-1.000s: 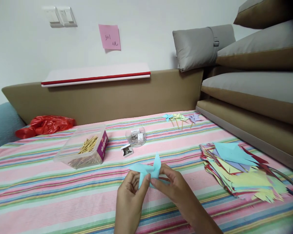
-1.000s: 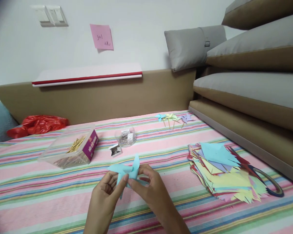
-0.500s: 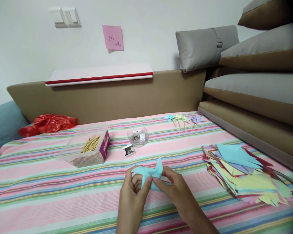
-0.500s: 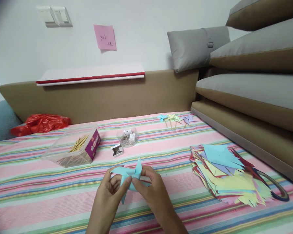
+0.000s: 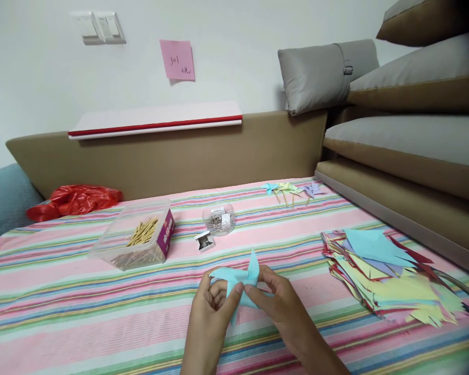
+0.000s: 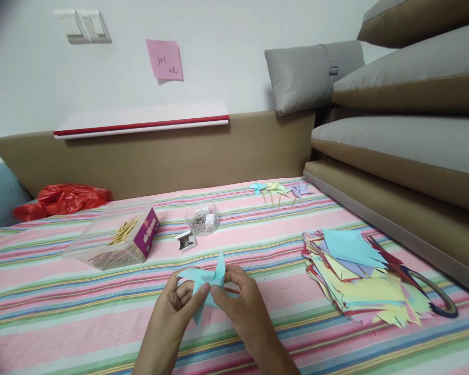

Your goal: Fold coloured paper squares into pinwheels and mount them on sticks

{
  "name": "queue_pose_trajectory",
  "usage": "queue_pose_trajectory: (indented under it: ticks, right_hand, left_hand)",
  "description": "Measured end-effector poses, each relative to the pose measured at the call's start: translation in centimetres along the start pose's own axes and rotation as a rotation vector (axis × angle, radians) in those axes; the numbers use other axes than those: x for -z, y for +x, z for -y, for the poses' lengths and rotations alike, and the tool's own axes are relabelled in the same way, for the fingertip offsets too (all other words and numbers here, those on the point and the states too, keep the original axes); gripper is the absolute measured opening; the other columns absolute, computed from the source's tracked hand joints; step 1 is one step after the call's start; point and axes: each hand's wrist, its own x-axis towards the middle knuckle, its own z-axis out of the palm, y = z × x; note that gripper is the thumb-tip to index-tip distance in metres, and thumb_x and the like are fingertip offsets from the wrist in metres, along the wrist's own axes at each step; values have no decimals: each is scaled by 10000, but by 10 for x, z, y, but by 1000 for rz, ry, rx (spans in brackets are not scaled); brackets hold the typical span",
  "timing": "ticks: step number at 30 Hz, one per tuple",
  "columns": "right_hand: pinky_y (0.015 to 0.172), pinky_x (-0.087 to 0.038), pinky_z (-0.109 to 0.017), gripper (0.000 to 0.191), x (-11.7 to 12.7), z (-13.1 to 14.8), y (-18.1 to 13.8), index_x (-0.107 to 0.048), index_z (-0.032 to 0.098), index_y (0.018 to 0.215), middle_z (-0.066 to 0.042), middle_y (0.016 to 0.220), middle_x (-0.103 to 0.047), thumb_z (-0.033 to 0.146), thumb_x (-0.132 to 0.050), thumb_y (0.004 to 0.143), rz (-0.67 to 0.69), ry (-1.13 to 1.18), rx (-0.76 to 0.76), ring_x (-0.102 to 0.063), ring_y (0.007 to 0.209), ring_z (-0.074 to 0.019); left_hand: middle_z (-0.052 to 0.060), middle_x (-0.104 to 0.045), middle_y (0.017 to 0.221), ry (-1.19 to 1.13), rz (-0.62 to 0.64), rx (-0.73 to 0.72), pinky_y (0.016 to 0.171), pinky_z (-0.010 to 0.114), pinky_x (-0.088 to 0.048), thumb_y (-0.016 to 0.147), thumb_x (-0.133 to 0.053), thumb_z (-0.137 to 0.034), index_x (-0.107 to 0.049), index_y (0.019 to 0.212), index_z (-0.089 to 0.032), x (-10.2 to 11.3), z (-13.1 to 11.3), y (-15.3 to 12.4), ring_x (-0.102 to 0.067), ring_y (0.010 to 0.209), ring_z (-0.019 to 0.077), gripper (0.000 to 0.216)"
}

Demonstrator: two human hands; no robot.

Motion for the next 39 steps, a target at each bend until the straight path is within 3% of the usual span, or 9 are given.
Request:
queue_pose_trajectory:
  ticks: [5, 9, 17, 22, 32, 36, 39]
  right_hand:
    - [888, -457, -366, 268, -2, 0, 1, -782, 184, 928, -65, 964, -745, 381, -760, 747, -11, 171, -39, -615, 988, -268]
    - [823, -472, -343, 239, -4, -2, 1, -774, 174, 848, -44, 837, -738, 388, -763, 744, -11, 230, -65, -620, 849, -225]
    - [746, -438, -307, 244, -5, -5, 1, -775, 152, 847, -39, 805, -707, 370, -773, 736, -32, 232, -80, -558, 767, -182]
    - [743, -438, -300, 253, -6, -3, 0, -769, 154, 823, -39, 805, -711, 388, -784, 727, -27, 238, -83, -571, 770, -186]
    - [708, -435, -279, 226, -4, 2, 0, -758, 171, 806, -17, 773, -700, 383, -797, 738, 18, 245, -80, -571, 728, -167]
    - [730, -448, -286, 270, -2, 5, -2, -758, 175, 884, -28, 830, -717, 412, -791, 759, 78, 259, -85, -595, 769, -176]
    - [813, -486, -334, 345, 8, 7, -1, -752, 194, 973, -69, 1005, -732, 504, -713, 827, 79, 273, -112, -635, 936, -231]
  left_hand:
    - [-13, -688, 782, -57, 19, 83, 678, 212, -436, 826, -749, -403, -633, 942, -221, -3, -8, -3, -587, 746, 135, 245]
    - [22, -696, 858, -9, 42, 96, 701, 221, -443, 803, -765, -392, -716, 928, -207, -5, -14, -4, -592, 798, 162, 229]
    - [-38, -501, 620, 250, 81, 34, 569, 214, -355, 844, -701, -454, -689, 722, -205, -2, -13, -2, -460, 634, 137, 278]
    - [-2, -616, 740, 255, 90, -3, 640, 229, -405, 858, -676, -466, -695, 777, -207, -3, -13, -3, -518, 728, 172, 273]
    - [14, -654, 781, 275, 73, -50, 714, 254, -434, 882, -653, -427, -687, 802, -214, 0, -10, -2, -543, 786, 203, 230]
    - [14, -658, 789, 248, 65, -47, 727, 254, -442, 876, -658, -433, -691, 805, -216, -2, -13, -4, -557, 792, 204, 230]
    - [12, -664, 786, 227, 12, -54, 712, 251, -442, 856, -679, -436, -712, 800, -217, 1, -19, -5, -573, 782, 204, 229]
